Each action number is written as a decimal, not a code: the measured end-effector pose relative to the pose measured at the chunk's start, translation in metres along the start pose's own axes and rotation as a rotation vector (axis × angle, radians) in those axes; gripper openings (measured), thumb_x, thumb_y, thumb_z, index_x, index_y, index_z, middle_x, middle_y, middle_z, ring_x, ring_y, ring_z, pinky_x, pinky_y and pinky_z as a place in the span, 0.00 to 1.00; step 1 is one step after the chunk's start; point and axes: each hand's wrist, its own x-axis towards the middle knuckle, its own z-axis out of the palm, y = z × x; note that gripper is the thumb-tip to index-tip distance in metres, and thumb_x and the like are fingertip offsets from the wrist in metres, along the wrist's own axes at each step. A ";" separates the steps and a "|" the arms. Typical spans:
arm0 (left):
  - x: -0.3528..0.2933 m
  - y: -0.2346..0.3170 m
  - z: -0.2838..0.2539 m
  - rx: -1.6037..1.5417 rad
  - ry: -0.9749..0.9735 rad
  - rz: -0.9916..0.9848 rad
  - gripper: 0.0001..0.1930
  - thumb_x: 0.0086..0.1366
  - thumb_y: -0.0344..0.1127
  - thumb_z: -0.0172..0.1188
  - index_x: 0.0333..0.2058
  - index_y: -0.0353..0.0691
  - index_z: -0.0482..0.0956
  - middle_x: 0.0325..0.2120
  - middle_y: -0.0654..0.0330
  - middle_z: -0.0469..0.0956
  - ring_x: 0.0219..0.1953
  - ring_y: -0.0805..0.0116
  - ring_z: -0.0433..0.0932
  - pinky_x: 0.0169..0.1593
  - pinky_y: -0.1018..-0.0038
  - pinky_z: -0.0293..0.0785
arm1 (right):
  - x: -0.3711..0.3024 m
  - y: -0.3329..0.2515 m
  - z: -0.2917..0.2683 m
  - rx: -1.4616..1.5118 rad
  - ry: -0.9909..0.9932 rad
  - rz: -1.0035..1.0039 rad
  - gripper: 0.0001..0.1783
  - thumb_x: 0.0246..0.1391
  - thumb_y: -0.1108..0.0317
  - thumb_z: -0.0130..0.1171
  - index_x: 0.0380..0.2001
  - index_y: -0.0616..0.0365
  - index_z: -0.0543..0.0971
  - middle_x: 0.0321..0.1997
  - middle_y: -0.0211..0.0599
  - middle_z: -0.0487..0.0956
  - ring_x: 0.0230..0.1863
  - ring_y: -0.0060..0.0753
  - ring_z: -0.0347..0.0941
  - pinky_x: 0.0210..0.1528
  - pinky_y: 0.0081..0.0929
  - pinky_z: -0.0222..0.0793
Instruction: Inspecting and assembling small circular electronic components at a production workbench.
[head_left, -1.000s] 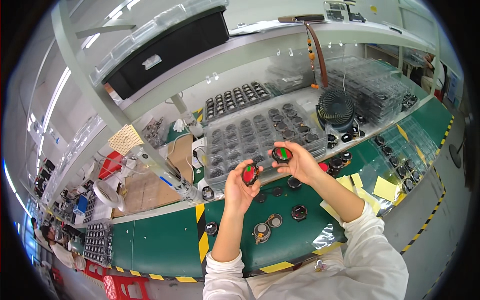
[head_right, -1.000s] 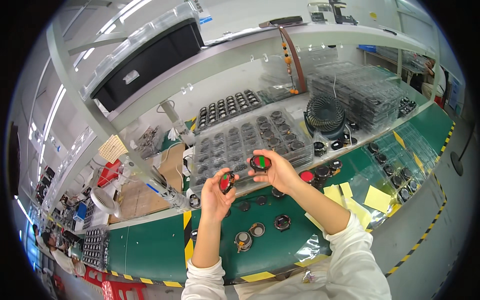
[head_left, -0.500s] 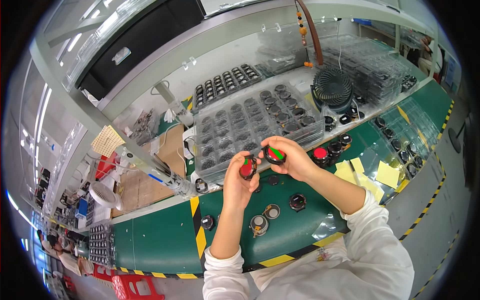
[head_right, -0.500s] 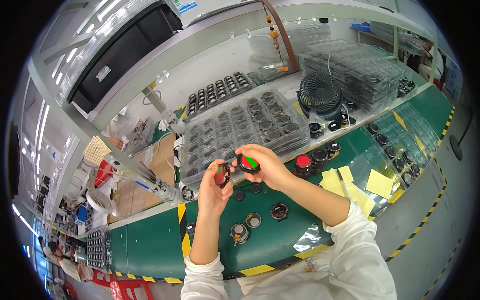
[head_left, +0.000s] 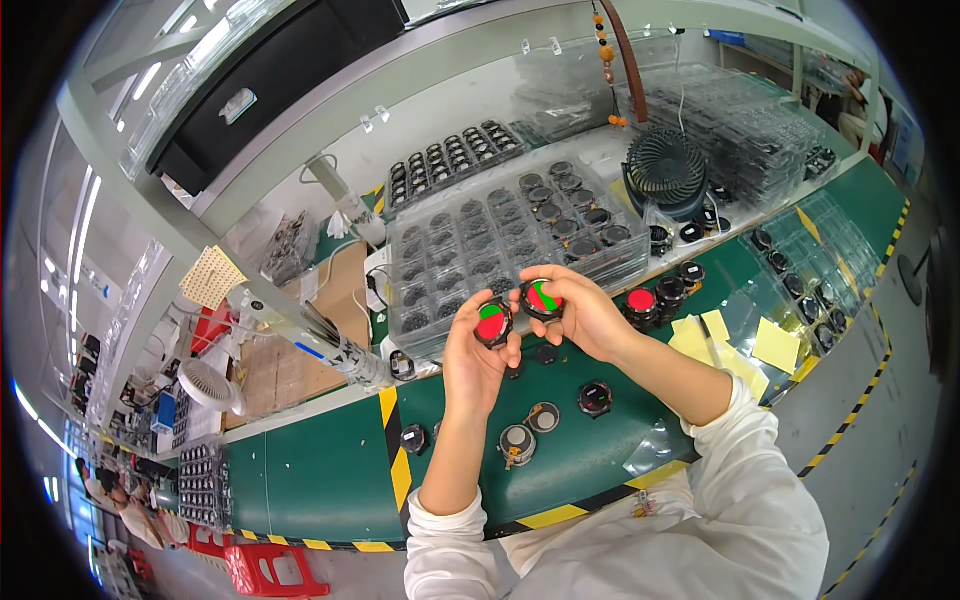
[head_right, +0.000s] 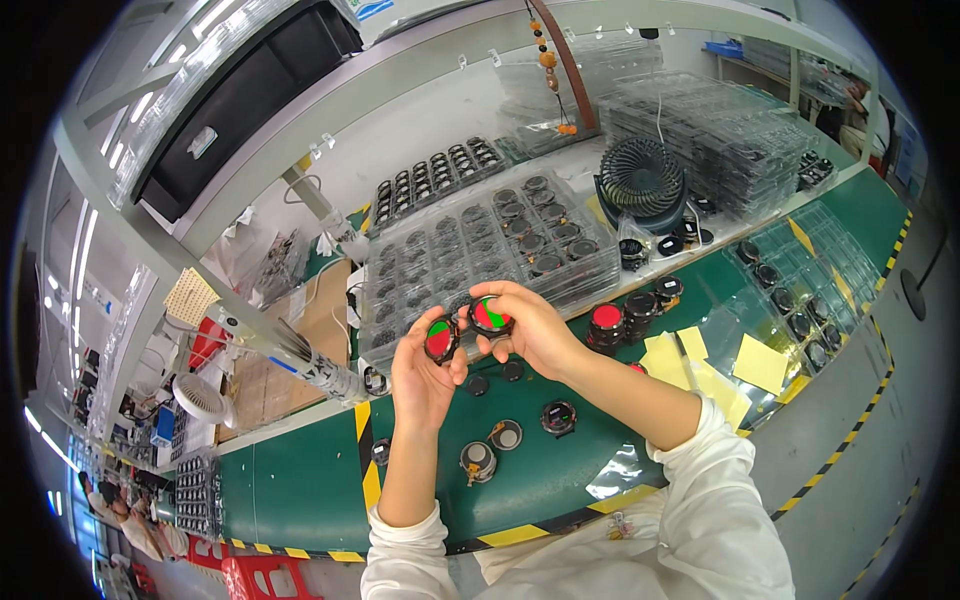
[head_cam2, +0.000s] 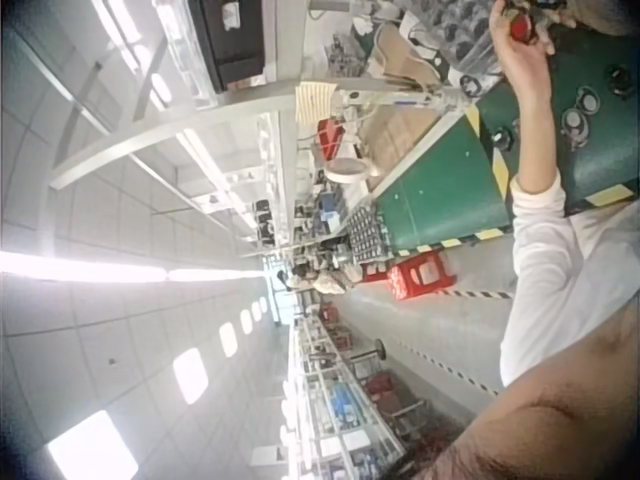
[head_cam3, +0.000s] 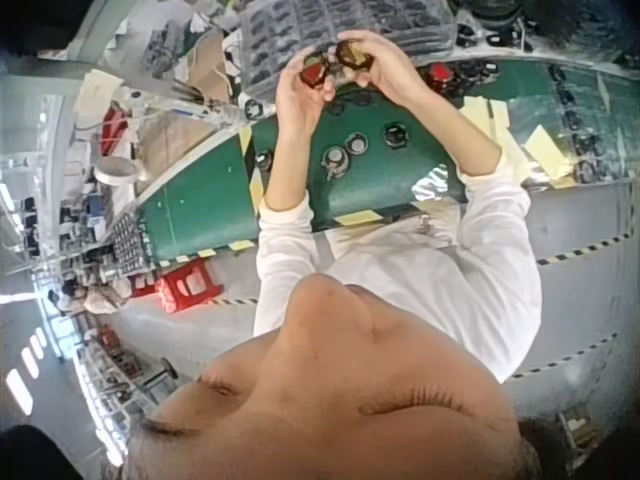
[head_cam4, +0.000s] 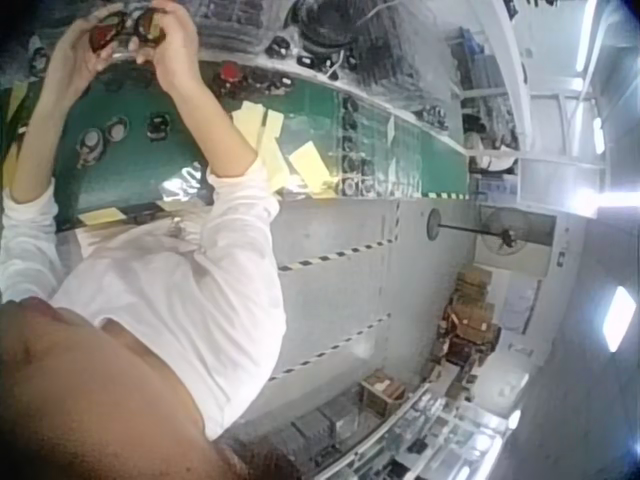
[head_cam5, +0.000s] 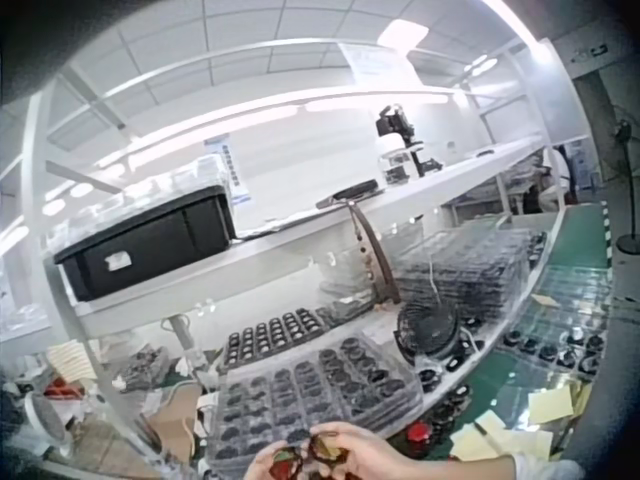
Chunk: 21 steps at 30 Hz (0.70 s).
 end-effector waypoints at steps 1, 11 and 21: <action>-0.001 0.000 0.001 0.010 -0.006 0.014 0.19 0.67 0.33 0.44 0.56 0.36 0.63 0.43 0.48 0.75 0.22 0.67 0.71 0.23 0.73 0.68 | -0.001 0.000 0.000 0.001 0.001 0.000 0.19 0.62 0.68 0.43 0.55 0.59 0.67 0.47 0.46 0.77 0.27 0.31 0.73 0.21 0.22 0.65; -0.002 -0.003 0.001 0.060 -0.001 0.043 0.18 0.67 0.35 0.45 0.53 0.37 0.65 0.42 0.48 0.75 0.21 0.67 0.70 0.22 0.74 0.67 | -0.003 0.000 0.003 -0.055 -0.001 -0.055 0.15 0.65 0.64 0.46 0.50 0.59 0.69 0.42 0.41 0.78 0.22 0.27 0.71 0.18 0.19 0.61; -0.003 0.000 0.000 -0.031 -0.052 0.007 0.23 0.67 0.45 0.41 0.54 0.37 0.64 0.41 0.47 0.74 0.21 0.63 0.72 0.23 0.71 0.68 | -0.003 -0.001 0.003 -0.020 0.032 -0.012 0.12 0.65 0.64 0.46 0.47 0.58 0.71 0.40 0.41 0.77 0.21 0.23 0.65 0.20 0.19 0.59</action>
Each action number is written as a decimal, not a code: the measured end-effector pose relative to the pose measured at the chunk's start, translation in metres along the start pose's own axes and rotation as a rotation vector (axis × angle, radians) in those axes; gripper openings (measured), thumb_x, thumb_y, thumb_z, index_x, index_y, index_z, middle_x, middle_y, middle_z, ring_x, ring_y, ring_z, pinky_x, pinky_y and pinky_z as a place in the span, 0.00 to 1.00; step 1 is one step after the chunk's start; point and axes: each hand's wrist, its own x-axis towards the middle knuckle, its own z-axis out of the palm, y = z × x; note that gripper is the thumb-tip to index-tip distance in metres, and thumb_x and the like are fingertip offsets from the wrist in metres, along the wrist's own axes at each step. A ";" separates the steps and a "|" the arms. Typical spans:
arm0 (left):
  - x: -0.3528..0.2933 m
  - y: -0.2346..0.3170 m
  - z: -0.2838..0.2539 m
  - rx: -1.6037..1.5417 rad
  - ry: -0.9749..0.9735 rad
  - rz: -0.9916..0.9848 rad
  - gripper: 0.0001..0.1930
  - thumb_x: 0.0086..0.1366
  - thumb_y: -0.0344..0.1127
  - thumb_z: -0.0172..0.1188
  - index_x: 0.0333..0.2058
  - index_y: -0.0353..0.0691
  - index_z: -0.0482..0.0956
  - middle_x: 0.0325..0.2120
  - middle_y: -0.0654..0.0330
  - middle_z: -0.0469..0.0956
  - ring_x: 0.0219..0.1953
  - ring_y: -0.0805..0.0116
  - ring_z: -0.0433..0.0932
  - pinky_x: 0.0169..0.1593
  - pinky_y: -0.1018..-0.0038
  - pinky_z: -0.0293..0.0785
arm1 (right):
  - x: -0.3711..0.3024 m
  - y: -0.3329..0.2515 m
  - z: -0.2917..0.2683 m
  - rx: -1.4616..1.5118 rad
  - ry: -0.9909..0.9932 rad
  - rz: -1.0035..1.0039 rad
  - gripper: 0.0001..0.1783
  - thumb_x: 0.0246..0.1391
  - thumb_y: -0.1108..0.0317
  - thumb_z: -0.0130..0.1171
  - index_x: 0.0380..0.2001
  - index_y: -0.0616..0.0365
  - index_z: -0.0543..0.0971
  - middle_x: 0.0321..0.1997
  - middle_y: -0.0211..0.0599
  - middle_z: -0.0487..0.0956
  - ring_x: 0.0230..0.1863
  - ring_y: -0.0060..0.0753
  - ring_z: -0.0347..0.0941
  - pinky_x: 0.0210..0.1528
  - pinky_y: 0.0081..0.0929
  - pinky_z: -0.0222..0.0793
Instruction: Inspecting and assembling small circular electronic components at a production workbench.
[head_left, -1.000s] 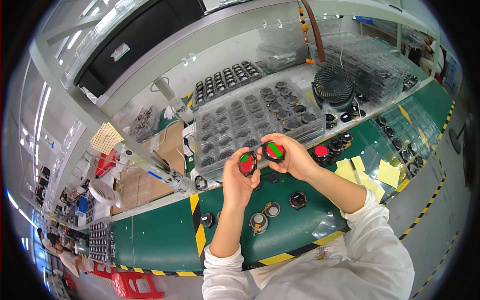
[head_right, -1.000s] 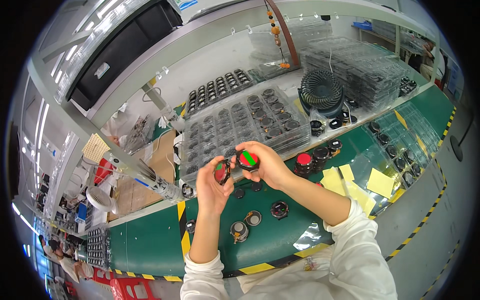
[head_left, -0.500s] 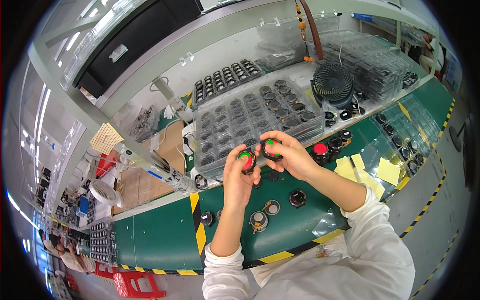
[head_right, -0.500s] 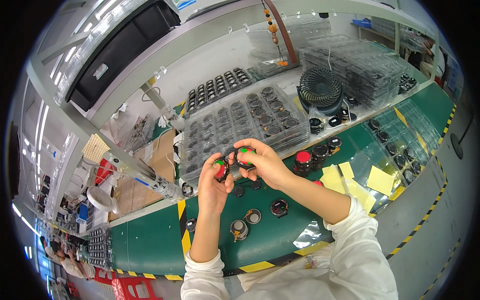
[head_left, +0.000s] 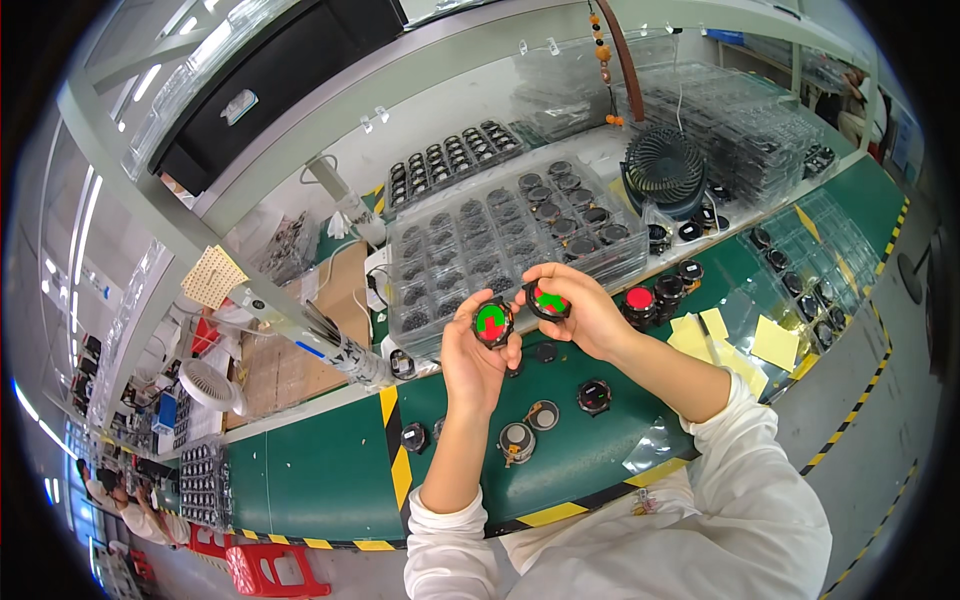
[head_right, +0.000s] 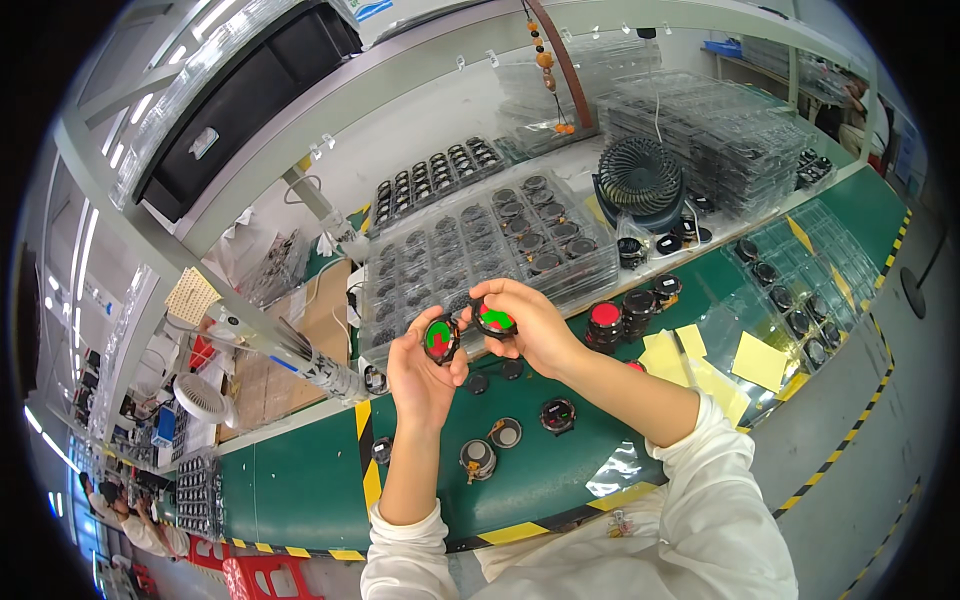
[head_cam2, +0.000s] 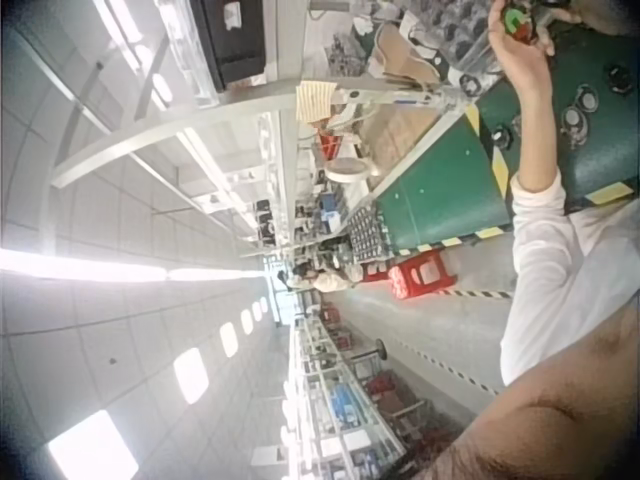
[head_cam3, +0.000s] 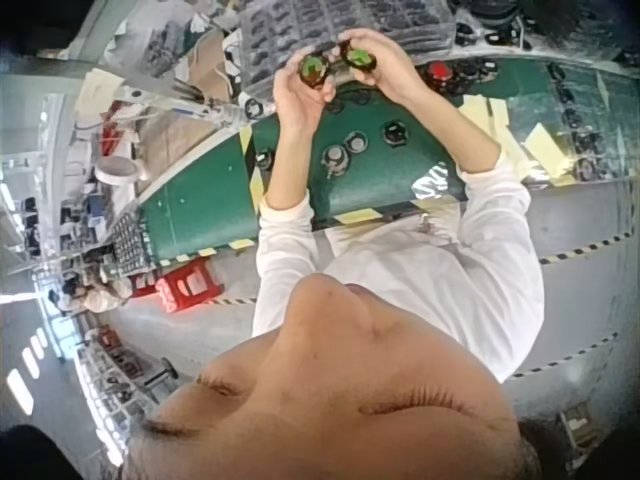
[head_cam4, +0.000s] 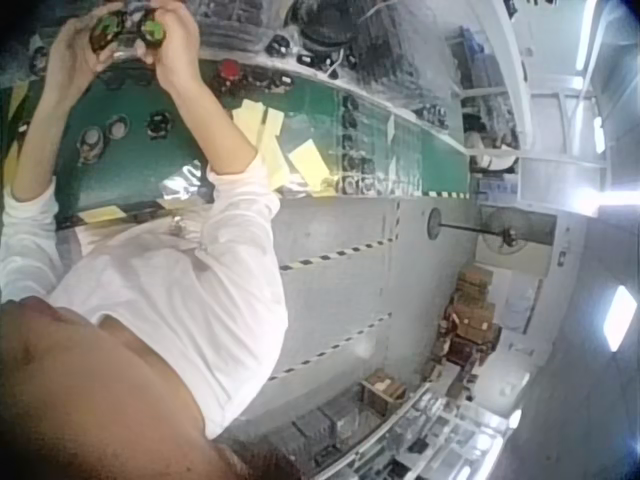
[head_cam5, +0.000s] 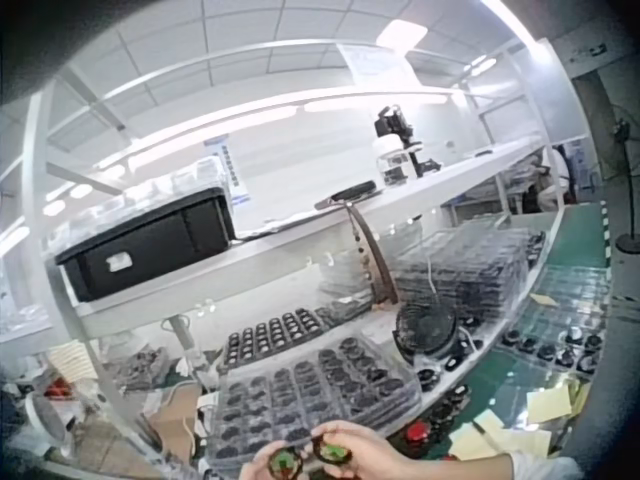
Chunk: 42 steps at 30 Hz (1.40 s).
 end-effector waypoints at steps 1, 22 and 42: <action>0.000 0.000 0.000 0.009 0.000 0.000 0.22 0.67 0.45 0.41 0.54 0.37 0.64 0.41 0.47 0.74 0.21 0.63 0.72 0.23 0.71 0.68 | 0.000 0.000 0.001 0.000 0.000 0.000 0.12 0.65 0.64 0.46 0.47 0.58 0.71 0.40 0.41 0.77 0.21 0.23 0.65 0.20 0.19 0.59; 0.001 0.002 -0.002 -0.034 -0.011 0.014 0.21 0.65 0.41 0.44 0.54 0.37 0.65 0.42 0.47 0.74 0.23 0.63 0.71 0.26 0.70 0.69 | 0.003 0.005 -0.004 0.071 -0.073 -0.019 0.23 0.65 0.57 0.38 0.57 0.59 0.65 0.50 0.46 0.75 0.32 0.36 0.73 0.28 0.26 0.69; -0.003 -0.004 0.005 0.099 0.010 0.088 0.24 0.65 0.25 0.46 0.60 0.35 0.59 0.45 0.48 0.76 0.26 0.67 0.73 0.28 0.73 0.70 | -0.004 0.001 0.002 -0.083 -0.050 -0.061 0.23 0.59 0.76 0.47 0.59 0.58 0.65 0.50 0.42 0.74 0.31 0.28 0.71 0.28 0.22 0.66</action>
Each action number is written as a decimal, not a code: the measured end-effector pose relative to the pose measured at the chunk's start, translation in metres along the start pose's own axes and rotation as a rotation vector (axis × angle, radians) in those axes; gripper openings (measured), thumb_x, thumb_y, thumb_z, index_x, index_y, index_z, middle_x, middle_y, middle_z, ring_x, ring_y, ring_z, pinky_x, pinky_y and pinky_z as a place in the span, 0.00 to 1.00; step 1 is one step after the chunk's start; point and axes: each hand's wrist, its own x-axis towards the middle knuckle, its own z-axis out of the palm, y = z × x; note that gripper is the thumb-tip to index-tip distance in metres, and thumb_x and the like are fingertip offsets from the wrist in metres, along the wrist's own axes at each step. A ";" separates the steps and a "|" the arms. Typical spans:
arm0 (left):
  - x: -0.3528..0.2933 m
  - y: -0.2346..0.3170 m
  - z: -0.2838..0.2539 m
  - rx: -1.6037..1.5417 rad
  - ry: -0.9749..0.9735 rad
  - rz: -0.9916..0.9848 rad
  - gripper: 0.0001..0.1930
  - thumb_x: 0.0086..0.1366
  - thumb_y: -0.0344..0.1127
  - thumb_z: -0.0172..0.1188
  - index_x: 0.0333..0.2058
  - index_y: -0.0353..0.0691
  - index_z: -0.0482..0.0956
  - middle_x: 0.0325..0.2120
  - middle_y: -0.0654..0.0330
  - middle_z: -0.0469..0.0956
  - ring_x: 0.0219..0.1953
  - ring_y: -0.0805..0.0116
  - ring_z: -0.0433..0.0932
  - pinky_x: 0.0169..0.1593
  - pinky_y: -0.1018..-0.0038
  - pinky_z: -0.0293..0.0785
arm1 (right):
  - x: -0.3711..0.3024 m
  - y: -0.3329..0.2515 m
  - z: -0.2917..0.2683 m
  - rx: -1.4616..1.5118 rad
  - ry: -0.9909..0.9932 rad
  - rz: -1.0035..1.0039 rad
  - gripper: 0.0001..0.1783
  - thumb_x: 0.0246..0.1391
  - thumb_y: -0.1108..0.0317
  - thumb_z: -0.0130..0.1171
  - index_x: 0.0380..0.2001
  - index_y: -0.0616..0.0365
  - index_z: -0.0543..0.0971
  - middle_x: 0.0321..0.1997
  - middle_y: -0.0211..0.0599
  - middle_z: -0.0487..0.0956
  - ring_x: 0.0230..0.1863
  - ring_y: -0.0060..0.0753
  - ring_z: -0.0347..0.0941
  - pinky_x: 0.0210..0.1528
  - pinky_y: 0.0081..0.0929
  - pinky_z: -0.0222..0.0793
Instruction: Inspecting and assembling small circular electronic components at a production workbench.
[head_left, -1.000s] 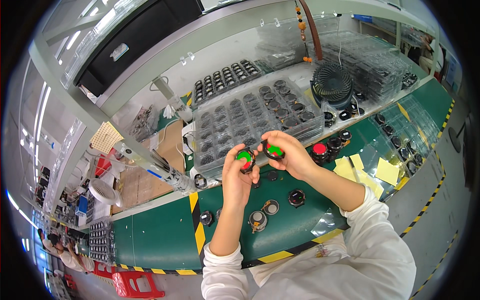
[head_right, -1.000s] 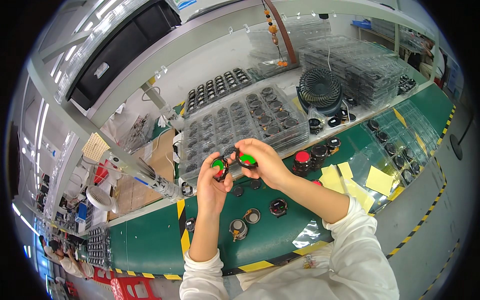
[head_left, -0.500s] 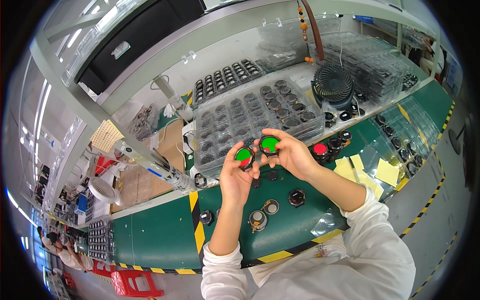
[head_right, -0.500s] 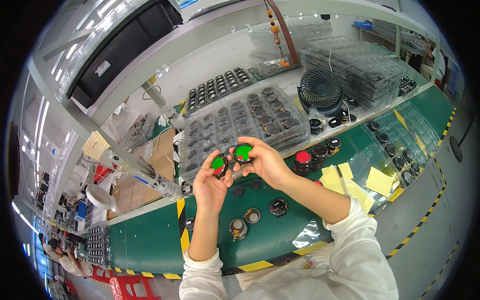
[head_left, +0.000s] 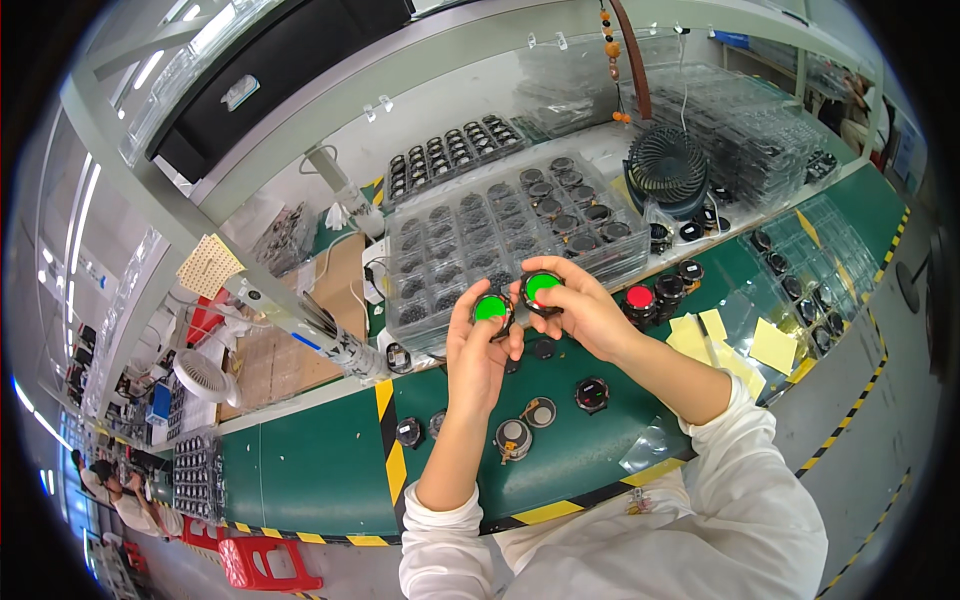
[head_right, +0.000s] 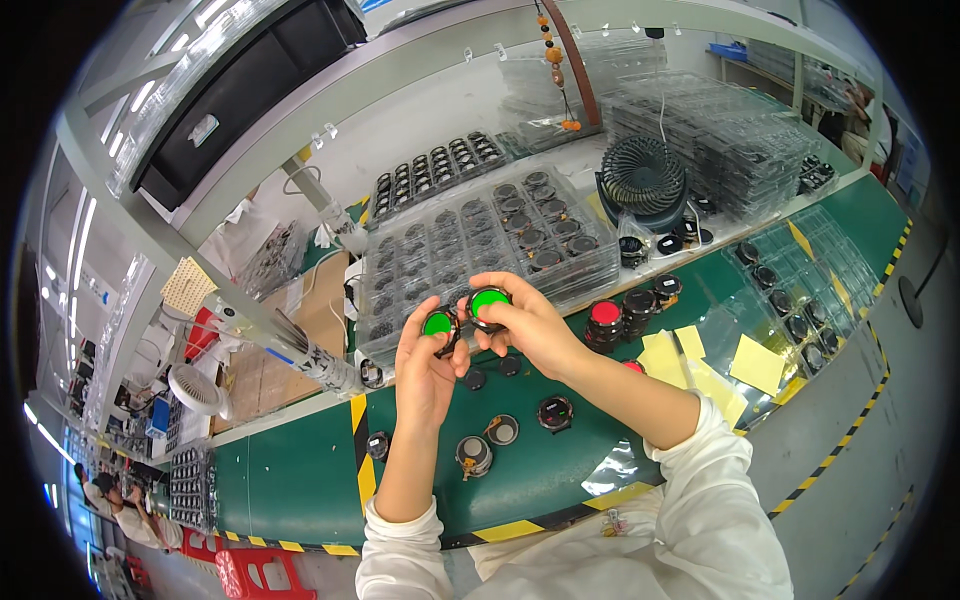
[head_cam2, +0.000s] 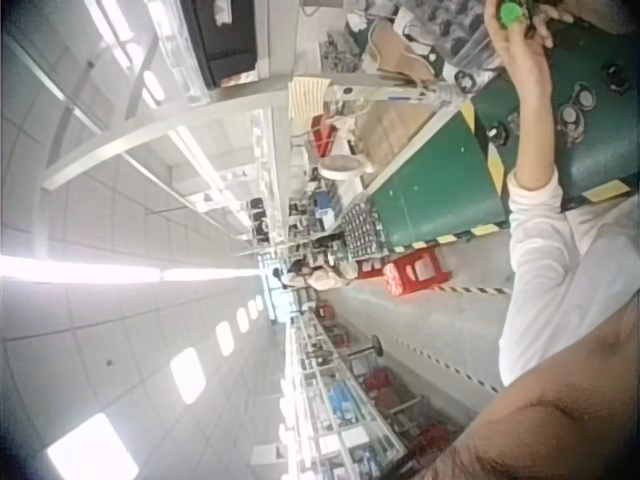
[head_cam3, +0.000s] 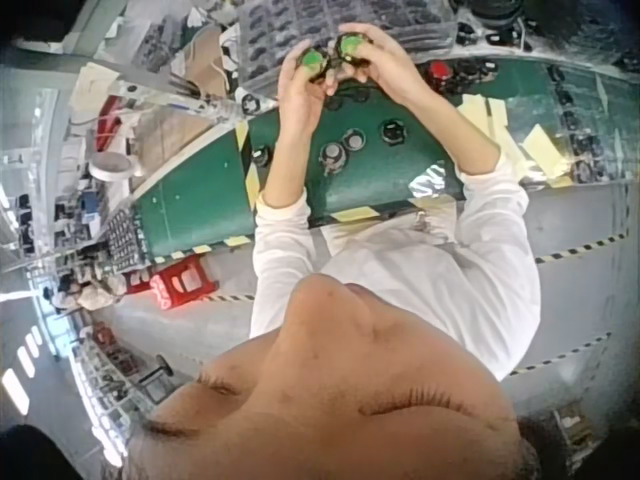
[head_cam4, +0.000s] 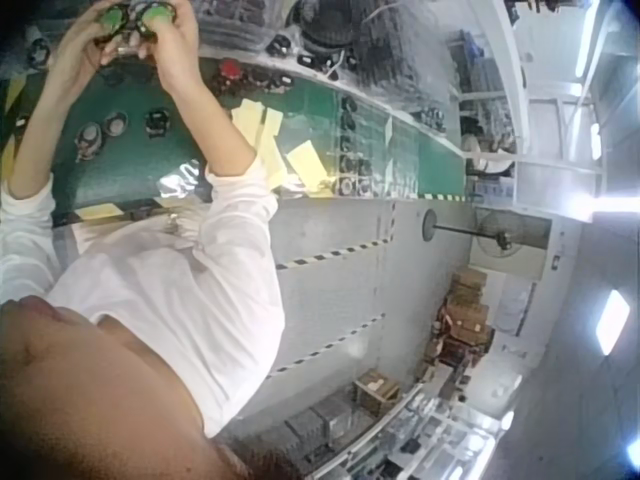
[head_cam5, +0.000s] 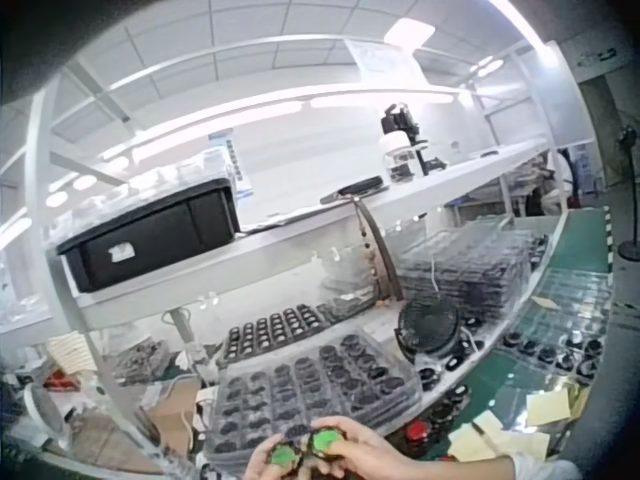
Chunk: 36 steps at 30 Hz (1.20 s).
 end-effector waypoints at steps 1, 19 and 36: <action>0.000 0.000 0.001 -0.032 -0.004 -0.009 0.23 0.65 0.25 0.46 0.60 0.35 0.60 0.44 0.49 0.76 0.26 0.68 0.72 0.27 0.74 0.69 | 0.000 0.000 0.000 -0.001 0.002 0.000 0.23 0.59 0.76 0.47 0.59 0.58 0.65 0.50 0.42 0.74 0.31 0.28 0.71 0.28 0.22 0.66; 0.001 0.002 0.001 -0.004 0.028 -0.035 0.24 0.66 0.38 0.43 0.58 0.35 0.60 0.42 0.50 0.75 0.25 0.66 0.72 0.27 0.72 0.68 | -0.002 -0.004 0.000 0.063 -0.027 0.009 0.24 0.58 0.71 0.36 0.59 0.61 0.64 0.52 0.49 0.74 0.31 0.37 0.73 0.29 0.29 0.70; 0.001 0.004 -0.001 -0.034 0.005 -0.027 0.23 0.66 0.37 0.44 0.58 0.36 0.60 0.43 0.48 0.75 0.25 0.66 0.72 0.27 0.72 0.68 | -0.002 -0.005 0.003 0.022 -0.034 -0.004 0.21 0.61 0.73 0.44 0.58 0.62 0.64 0.49 0.45 0.75 0.30 0.32 0.74 0.27 0.23 0.70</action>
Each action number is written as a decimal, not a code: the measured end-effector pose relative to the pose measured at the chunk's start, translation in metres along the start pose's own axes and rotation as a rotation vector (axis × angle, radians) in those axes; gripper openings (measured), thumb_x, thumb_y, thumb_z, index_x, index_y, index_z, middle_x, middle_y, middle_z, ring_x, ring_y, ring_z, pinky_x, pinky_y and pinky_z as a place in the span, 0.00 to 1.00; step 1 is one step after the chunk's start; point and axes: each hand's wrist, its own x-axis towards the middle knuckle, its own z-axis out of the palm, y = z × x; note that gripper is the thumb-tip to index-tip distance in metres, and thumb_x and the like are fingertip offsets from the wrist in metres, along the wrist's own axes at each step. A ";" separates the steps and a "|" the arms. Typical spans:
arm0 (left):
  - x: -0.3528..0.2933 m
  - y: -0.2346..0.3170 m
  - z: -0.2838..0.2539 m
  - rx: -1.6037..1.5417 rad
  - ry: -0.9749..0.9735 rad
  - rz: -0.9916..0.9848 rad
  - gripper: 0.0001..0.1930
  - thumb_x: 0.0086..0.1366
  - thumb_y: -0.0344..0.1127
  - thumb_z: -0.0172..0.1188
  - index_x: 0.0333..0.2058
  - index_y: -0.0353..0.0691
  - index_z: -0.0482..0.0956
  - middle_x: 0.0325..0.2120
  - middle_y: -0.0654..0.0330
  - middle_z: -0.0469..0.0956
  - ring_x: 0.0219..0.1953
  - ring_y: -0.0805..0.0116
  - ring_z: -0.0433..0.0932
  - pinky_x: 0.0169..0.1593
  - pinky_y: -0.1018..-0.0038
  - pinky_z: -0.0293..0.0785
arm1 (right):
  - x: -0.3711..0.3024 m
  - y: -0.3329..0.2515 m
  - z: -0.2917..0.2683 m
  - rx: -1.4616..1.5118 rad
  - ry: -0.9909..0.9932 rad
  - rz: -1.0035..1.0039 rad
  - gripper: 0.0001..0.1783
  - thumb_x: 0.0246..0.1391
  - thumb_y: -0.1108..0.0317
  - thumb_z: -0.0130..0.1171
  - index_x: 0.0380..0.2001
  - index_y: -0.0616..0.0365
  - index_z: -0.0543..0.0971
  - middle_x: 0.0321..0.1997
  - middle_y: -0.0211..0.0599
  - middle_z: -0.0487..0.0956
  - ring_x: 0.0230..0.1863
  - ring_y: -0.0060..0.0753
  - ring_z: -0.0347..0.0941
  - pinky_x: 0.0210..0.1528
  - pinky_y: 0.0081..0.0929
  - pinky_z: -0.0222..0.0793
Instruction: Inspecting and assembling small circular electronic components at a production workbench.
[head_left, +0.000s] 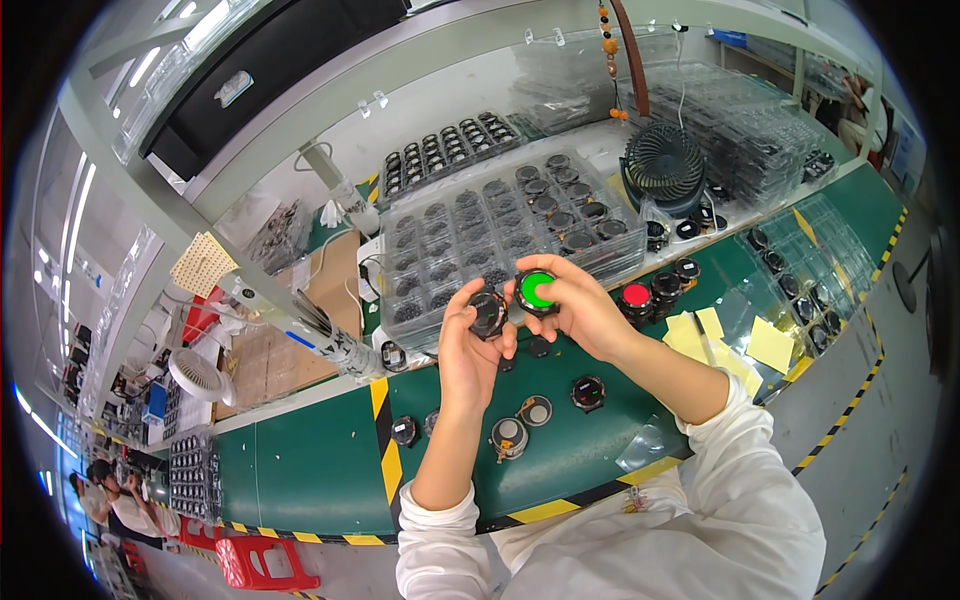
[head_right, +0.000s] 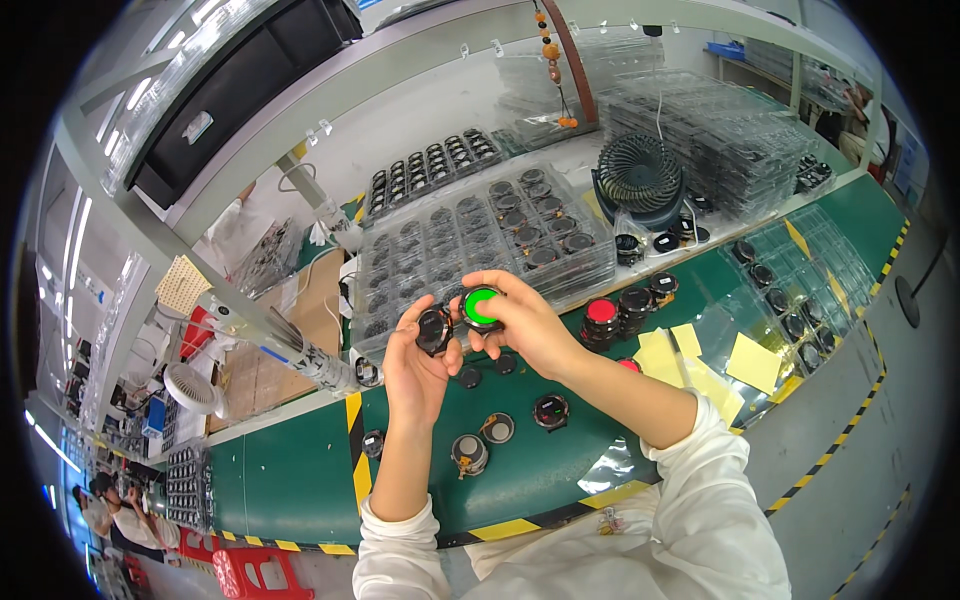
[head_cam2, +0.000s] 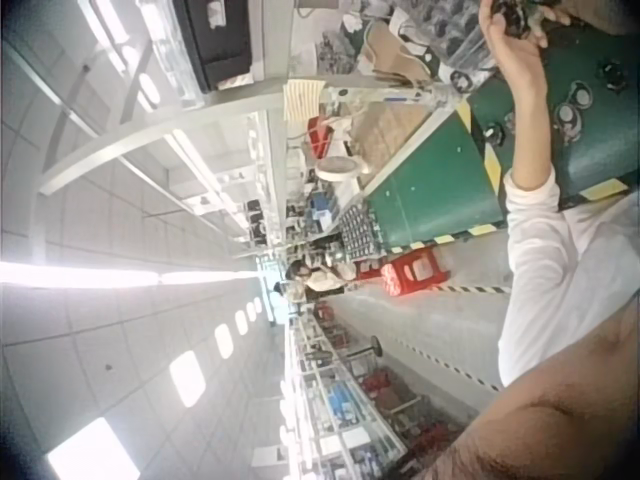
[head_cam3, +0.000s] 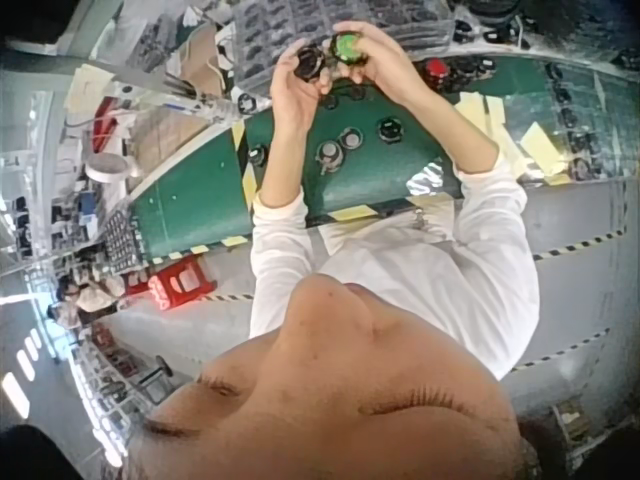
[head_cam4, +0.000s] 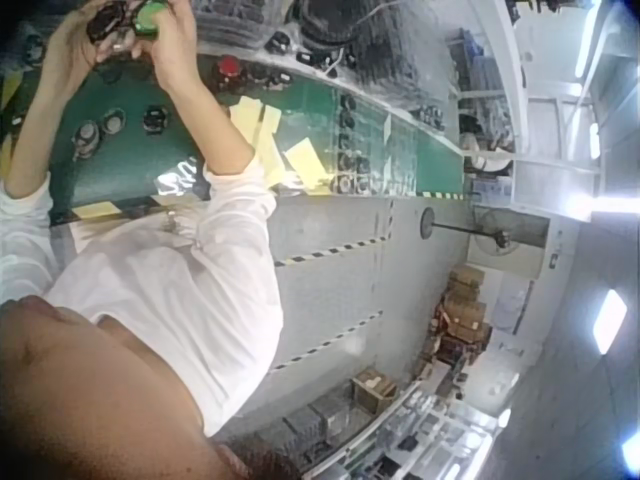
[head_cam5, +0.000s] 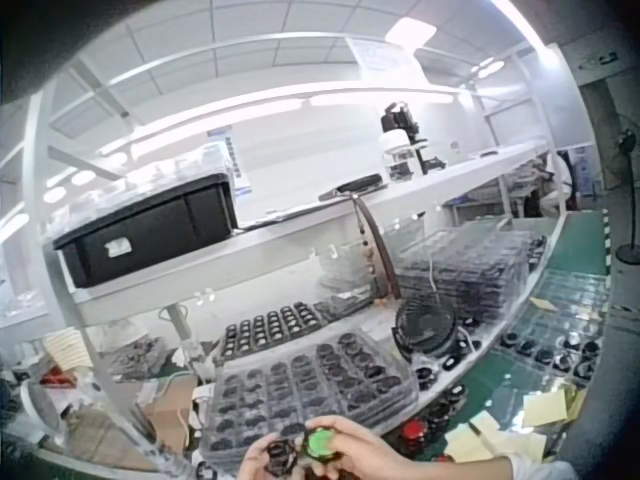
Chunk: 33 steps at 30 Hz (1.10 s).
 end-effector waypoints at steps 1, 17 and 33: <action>0.000 0.000 0.000 -0.004 0.002 0.001 0.23 0.66 0.37 0.44 0.58 0.36 0.60 0.43 0.48 0.75 0.25 0.66 0.72 0.27 0.73 0.67 | 0.000 0.000 -0.001 -0.001 0.001 0.000 0.21 0.61 0.73 0.44 0.58 0.62 0.64 0.49 0.45 0.75 0.30 0.32 0.74 0.27 0.23 0.70; 0.000 0.002 0.001 -0.022 0.010 0.008 0.23 0.65 0.32 0.45 0.59 0.36 0.60 0.44 0.46 0.74 0.25 0.67 0.72 0.27 0.74 0.68 | -0.001 0.000 -0.005 0.106 -0.050 -0.008 0.22 0.63 0.70 0.37 0.59 0.61 0.63 0.51 0.49 0.75 0.33 0.37 0.75 0.30 0.28 0.72; -0.011 0.031 0.009 0.352 -0.151 0.122 0.34 0.61 0.17 0.58 0.64 0.34 0.54 0.49 0.44 0.73 0.39 0.60 0.82 0.36 0.73 0.80 | -0.014 -0.032 0.004 -0.270 -0.113 -0.102 0.35 0.55 0.81 0.59 0.65 0.61 0.60 0.58 0.45 0.72 0.47 0.32 0.78 0.48 0.28 0.77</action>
